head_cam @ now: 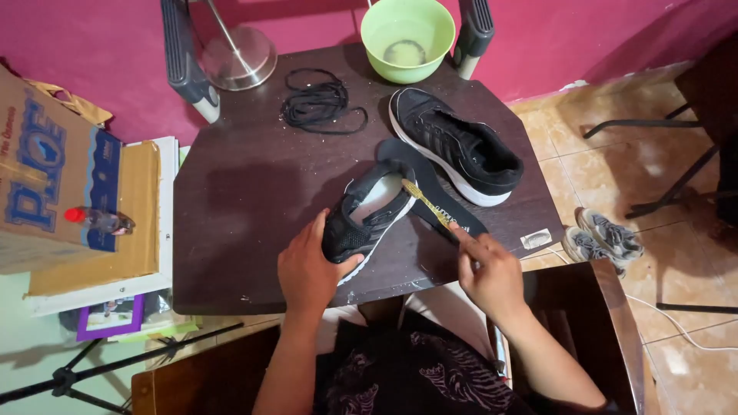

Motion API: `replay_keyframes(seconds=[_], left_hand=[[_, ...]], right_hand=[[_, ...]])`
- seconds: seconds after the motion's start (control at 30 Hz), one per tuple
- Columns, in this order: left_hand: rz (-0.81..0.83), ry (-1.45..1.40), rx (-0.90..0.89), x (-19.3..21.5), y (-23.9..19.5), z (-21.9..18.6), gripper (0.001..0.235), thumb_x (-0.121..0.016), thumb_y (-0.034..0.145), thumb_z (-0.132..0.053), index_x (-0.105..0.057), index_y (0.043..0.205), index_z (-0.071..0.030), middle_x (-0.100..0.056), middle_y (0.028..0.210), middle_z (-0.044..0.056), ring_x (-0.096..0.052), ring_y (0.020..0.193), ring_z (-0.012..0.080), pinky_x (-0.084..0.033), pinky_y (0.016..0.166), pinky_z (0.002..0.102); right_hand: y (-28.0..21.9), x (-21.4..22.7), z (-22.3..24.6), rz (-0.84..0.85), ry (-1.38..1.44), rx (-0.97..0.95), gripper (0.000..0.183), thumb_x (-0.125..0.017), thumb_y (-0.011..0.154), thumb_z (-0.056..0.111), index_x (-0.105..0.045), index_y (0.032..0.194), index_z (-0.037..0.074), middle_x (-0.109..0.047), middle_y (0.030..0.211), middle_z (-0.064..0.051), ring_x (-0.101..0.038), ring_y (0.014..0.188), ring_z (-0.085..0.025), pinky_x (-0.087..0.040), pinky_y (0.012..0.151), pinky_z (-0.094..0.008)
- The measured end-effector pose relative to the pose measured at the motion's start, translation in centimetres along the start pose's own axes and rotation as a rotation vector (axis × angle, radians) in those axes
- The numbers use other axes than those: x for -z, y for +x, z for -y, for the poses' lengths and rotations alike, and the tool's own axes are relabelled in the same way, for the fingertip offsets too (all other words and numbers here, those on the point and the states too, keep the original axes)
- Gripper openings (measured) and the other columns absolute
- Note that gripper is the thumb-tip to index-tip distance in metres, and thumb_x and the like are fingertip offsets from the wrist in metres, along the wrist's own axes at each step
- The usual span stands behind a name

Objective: The person scrubs a black sneaker with a yellow brush, focusing on the upper, sides, and interior. They dip the brush into a green bowl of water and continue scrubbing the shoe's inner lining and tongue area.

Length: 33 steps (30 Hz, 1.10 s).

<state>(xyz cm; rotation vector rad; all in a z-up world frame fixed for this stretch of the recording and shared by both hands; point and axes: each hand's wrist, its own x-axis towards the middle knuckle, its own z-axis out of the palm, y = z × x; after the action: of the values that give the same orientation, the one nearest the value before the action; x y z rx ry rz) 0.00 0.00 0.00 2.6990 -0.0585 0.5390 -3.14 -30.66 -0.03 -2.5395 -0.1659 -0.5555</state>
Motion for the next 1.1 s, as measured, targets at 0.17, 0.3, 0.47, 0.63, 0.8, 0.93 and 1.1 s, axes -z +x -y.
replay_keyframes(seconds=[0.17, 0.3, 0.47, 0.63, 0.8, 0.93, 1.1], left_hand=[[0.017, 0.003, -0.004, 0.1, 0.3, 0.0, 0.108, -0.095, 0.052, -0.058, -0.058, 0.146, -0.021, -0.074, 0.121, 0.002, -0.073, 0.103, 0.0216, -0.058, 0.082, 0.039], [0.299, -0.001, 0.079, 3.4, 2.6, -2.6, 0.141, -0.096, 0.043, -0.058, -0.031, 0.164, -0.022, -0.064, 0.135, 0.011, -0.066, 0.118, 0.0343, -0.059, 0.085, 0.055], [0.07, -0.273, 0.02, 1.3, 4.6, -5.6, 0.135, -0.097, 0.051, -0.052, -0.03, 0.164, -0.018, -0.058, 0.142, 0.018, -0.061, 0.124, 0.0399, -0.053, 0.095, 0.054], [0.255, -0.153, 0.093, 0.0, 5.9, -6.7, 0.114, -0.092, 0.064, -0.037, -0.033, 0.161, -0.029, -0.056, 0.143, 0.007, -0.059, 0.127, 0.0326, -0.051, 0.095, 0.051], [0.259, -0.14, 0.11, -1.0, 5.6, -6.2, 0.107, -0.089, 0.066, -0.038, -0.036, 0.159, -0.028, -0.057, 0.141, 0.001, -0.06, 0.123, 0.0284, -0.051, 0.095, 0.049], [0.217, -0.12, 0.101, -1.7, 5.4, -6.0, 0.108, -0.09, 0.065, -0.039, -0.037, 0.158, -0.025, -0.058, 0.14, 0.001, -0.062, 0.121, 0.0268, -0.052, 0.094, 0.047], [0.241, -0.144, 0.127, -1.4, 5.4, -6.1, 0.107, -0.089, 0.068, -0.037, -0.035, 0.159, -0.019, -0.059, 0.142, 0.005, -0.061, 0.126, 0.0279, -0.051, 0.096, 0.047]], right_hand=[[-0.8, -1.1, -0.6, 0.066, 0.138, 0.077, 0.04, -0.064, 0.083, 0.008, -0.08, 0.117, 0.022, -0.06, 0.063, -0.007, -0.065, 0.058, -0.028, -0.054, 0.057, -0.037], [-1.0, -1.7, -1.0, 0.107, 0.243, 0.103, 0.037, -0.059, 0.084, 0.01, -0.081, 0.111, 0.019, -0.066, 0.066, -0.007, -0.068, 0.061, -0.032, -0.056, 0.059, -0.04], [0.2, -2.1, -1.8, 0.007, 0.129, 0.118, 0.036, -0.061, 0.085, 0.005, -0.079, 0.115, 0.015, -0.065, 0.068, -0.011, -0.068, 0.065, -0.035, -0.056, 0.062, -0.044], [1.2, -2.8, -1.3, 0.022, -0.013, 0.121, 0.051, -0.064, 0.082, 0.016, -0.073, 0.131, 0.03, -0.064, 0.071, -0.002, -0.069, 0.068, -0.026, -0.057, 0.064, -0.04], [3.7, -2.3, -0.8, -0.017, 0.003, 0.111, 0.042, -0.066, 0.084, 0.014, -0.078, 0.122, 0.027, -0.066, 0.073, -0.005, -0.069, 0.071, -0.029, -0.057, 0.067, -0.039], [6.2, -0.1, 0.5, -0.026, -0.046, 0.095, 0.04, -0.067, 0.083, 0.011, -0.079, 0.12, 0.021, -0.069, 0.076, -0.011, -0.068, 0.072, -0.037, -0.056, 0.068, -0.048], [6.2, -1.2, -0.6, -0.053, -0.356, 0.057, 0.017, -0.064, 0.089, 0.027, -0.068, 0.089, 0.011, -0.066, 0.067, -0.009, -0.071, 0.064, -0.033, -0.057, 0.063, -0.045]])
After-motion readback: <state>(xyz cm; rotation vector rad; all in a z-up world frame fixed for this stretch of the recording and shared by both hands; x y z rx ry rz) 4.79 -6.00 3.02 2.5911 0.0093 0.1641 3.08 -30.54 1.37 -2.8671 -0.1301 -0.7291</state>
